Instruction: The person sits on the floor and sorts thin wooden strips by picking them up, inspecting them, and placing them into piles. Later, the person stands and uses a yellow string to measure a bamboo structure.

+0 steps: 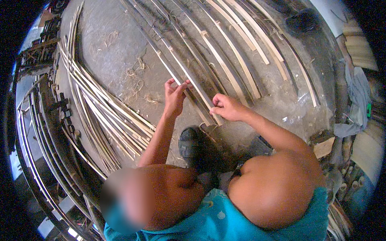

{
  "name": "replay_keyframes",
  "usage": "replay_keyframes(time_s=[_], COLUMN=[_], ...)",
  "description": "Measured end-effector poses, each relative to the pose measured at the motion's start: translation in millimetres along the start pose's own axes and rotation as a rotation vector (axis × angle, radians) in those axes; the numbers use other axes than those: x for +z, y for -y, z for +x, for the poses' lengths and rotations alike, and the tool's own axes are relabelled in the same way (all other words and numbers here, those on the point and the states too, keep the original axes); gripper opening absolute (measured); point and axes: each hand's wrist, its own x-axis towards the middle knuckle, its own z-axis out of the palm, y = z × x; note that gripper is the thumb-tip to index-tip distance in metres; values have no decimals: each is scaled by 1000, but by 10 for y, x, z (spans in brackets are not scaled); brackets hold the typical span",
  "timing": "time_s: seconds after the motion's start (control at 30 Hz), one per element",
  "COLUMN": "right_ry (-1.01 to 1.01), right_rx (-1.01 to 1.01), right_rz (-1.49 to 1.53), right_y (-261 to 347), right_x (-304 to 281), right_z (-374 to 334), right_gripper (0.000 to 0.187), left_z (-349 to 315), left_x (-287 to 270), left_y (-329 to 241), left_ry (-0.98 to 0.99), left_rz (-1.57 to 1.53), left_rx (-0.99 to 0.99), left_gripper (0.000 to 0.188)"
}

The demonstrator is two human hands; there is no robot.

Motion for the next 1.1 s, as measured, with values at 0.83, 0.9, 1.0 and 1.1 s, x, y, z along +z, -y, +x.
replay_keyframes(time_s=[0.83,0.9,1.0,1.1], right_ry=[345,346,326,281], right_rx=[52,49,51,69], right_rz=[816,795,693,434], right_y=[725,720,640,544], right_x=[-222,-224,-217,-186], right_z=[-259,-255,-217,-182], right_gripper=[29,29,29,24], left_z=[-416,-437,-419,-354], left_x=[315,318,303,174], left_y=[-890,-915,-896,-720], left_ry=[62,60,48,-3], left_rz=[-49,-47,-49,-7], left_rx=[130,117,99,41], left_gripper=[39,38,38,40])
